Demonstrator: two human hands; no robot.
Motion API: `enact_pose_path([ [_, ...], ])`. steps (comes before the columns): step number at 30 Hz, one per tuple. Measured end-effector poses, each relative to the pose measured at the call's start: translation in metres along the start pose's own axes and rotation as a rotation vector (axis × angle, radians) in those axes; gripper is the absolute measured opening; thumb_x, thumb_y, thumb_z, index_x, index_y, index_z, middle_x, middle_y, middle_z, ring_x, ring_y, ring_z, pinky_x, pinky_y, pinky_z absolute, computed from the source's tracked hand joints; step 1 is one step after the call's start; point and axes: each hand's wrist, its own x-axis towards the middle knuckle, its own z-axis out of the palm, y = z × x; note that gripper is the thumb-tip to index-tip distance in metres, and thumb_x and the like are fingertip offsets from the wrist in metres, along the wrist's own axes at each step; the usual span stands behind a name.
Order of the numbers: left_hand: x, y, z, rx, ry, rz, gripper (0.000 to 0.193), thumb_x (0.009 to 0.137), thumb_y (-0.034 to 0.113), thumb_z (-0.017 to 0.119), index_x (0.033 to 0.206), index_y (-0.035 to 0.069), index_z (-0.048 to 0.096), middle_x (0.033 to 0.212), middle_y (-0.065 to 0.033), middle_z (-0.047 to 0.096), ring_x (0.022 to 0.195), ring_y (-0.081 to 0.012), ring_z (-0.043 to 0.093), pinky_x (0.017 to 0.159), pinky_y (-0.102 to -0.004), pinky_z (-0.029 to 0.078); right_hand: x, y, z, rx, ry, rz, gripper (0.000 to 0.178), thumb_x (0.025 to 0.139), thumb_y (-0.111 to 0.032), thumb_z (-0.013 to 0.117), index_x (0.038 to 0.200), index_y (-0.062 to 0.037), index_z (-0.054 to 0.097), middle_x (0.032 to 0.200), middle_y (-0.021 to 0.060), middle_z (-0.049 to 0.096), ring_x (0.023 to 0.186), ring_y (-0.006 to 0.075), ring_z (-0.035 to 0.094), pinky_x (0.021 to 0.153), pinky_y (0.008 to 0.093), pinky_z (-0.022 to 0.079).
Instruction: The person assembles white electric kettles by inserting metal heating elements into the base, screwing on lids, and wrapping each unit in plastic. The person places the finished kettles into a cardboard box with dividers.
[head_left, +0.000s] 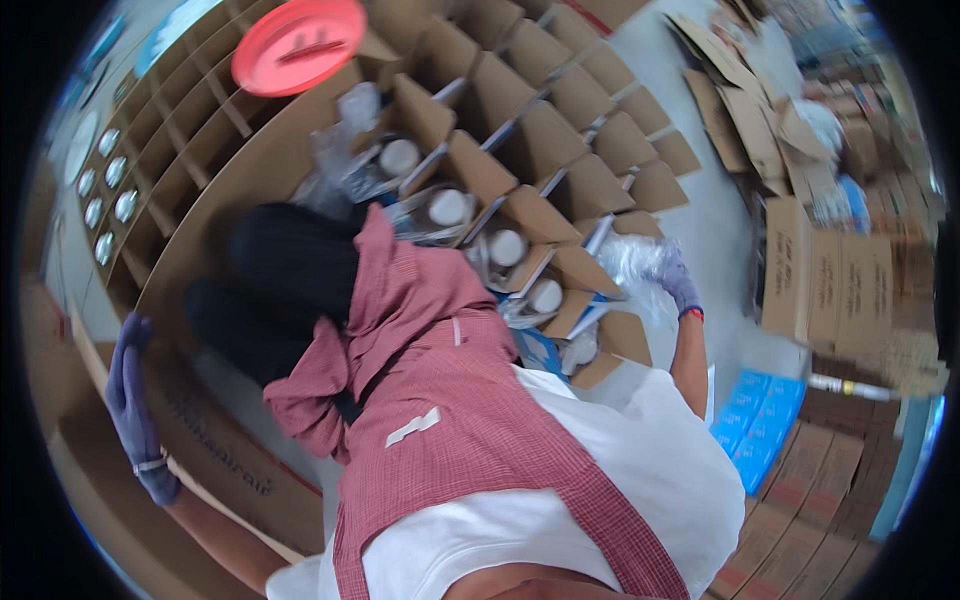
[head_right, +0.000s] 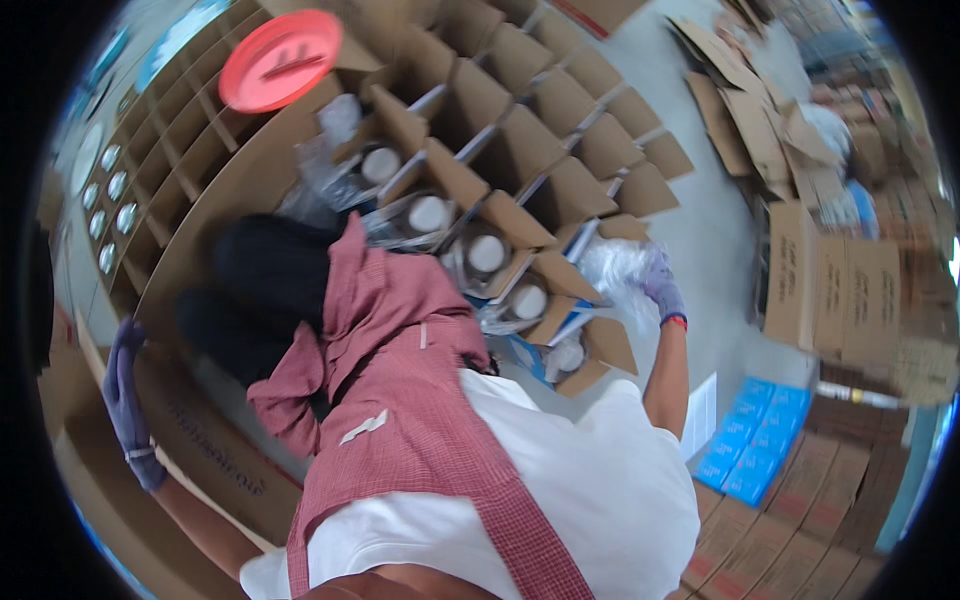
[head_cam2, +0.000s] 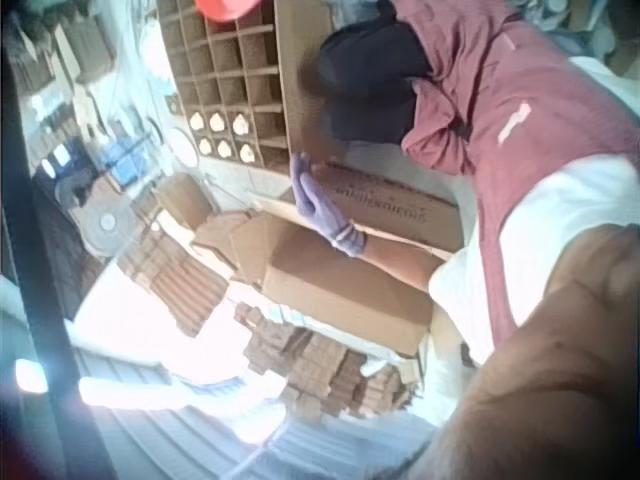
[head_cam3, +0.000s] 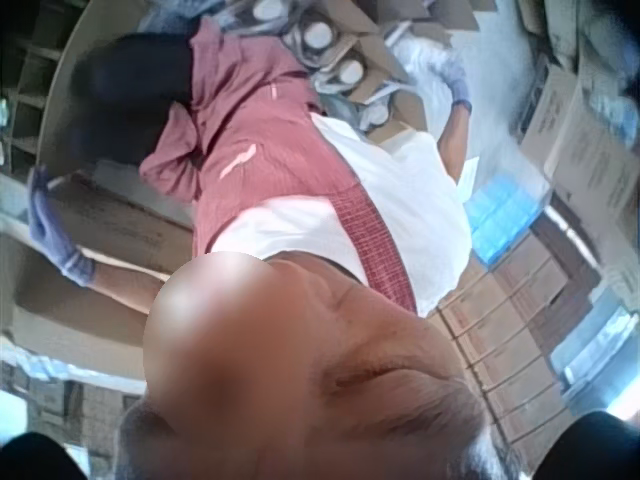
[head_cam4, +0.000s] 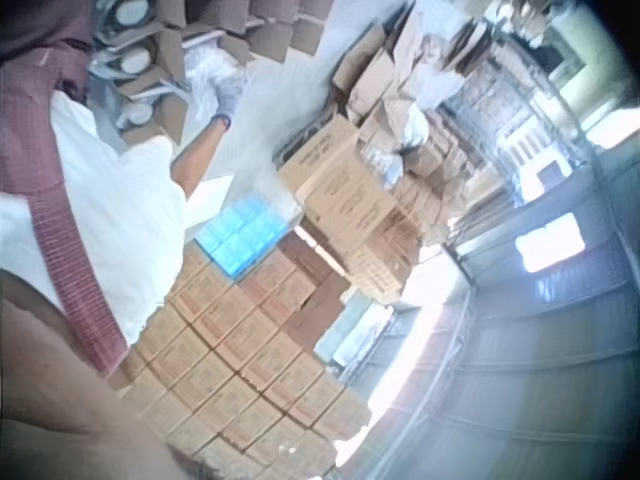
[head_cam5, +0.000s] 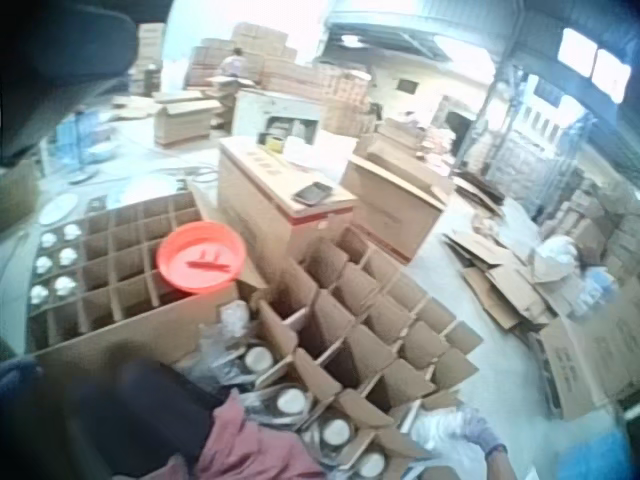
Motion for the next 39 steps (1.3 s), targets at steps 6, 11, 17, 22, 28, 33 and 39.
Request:
enact_pose_path([
  [6,-0.042,0.019,-0.037,0.147,0.214,-0.023,0.036,0.104,0.021,0.051,0.131,-0.001,0.061,0.124,-0.0093,0.068,0.117,-0.016,0.061,0.103,-0.0294,0.046,0.065,-0.021,0.06,-0.285,-0.195,-0.078,0.042,0.079,-0.027,0.074,0.109,0.0004,0.062,0.106,0.0186,0.067,0.097,0.034,0.063,0.087,0.0426,0.05],
  [11,-0.142,-0.046,-0.166,0.183,0.635,-0.1,0.038,0.104,0.024,0.051,0.132,0.001,0.061,0.116,-0.0067,0.069,0.109,-0.0153,0.064,0.1,-0.0292,0.047,0.125,-0.023,0.045,-0.5,-0.324,0.103,0.034,0.086,-0.026,0.064,0.105,0.0018,0.062,0.1,0.0188,0.066,0.09,0.0339,0.062,0.082,0.0443,0.05],
  [17,-0.218,-0.185,-0.179,0.447,0.485,-0.929,0.081,0.084,0.06,0.06,0.138,0.0,0.052,0.139,-0.0224,0.053,0.129,-0.0331,0.051,0.107,-0.0398,0.041,0.207,-0.071,0.012,-0.618,-0.339,0.16,0.031,0.094,-0.026,0.053,0.1,0.0035,0.061,0.093,0.0189,0.066,0.082,0.0338,0.062,0.076,0.0464,0.049],
  [22,-0.207,-0.241,-0.14,0.463,0.422,-1.09,0.101,0.07,0.059,0.074,0.145,-0.001,0.044,0.143,-0.0219,0.053,0.13,-0.0338,0.053,0.107,-0.0388,0.042,0.259,-0.267,0.01,-0.344,-0.153,-0.398,0.033,0.097,-0.028,0.054,0.107,0.003,0.06,0.114,0.0272,0.061,0.107,0.036,0.059,0.091,0.0466,0.044],
  [28,-0.253,-0.186,-0.158,-0.262,0.617,-0.805,0.078,0.079,0.037,0.075,0.143,0.001,0.049,0.136,-0.0156,0.058,0.122,-0.0257,0.057,0.103,-0.0363,0.046,0.126,-0.627,0.088,0.302,-0.39,-0.851,0.045,0.093,-0.009,0.061,0.136,-0.0004,0.054,0.133,0.0168,0.058,0.125,0.0318,0.054,0.106,0.0385,0.042],
  [33,-0.213,-0.08,-0.123,-0.415,0.904,-0.579,0.059,0.091,0.037,0.065,0.138,0.002,0.055,0.123,-0.009,0.065,0.106,-0.0203,0.063,0.089,-0.0317,0.052,-0.073,-0.817,0.128,0.647,-0.627,-1.761,0.073,0.078,-0.026,0.077,0.142,-0.0071,0.048,0.147,0.0208,0.042,0.131,0.0384,0.046,0.109,0.0451,0.039],
  [39,-0.137,-0.033,-0.104,-0.496,0.692,-0.384,0.065,0.104,0.054,0.038,0.135,0.001,0.057,0.125,-0.0097,0.065,0.108,-0.0157,0.06,0.097,-0.0329,0.047,-0.135,-0.888,0.163,1.04,-0.658,-1.628,0.066,0.07,-0.02,0.077,0.129,-0.0069,0.052,0.126,0.0216,0.048,0.115,0.0437,0.049,0.096,0.0473,0.047],
])
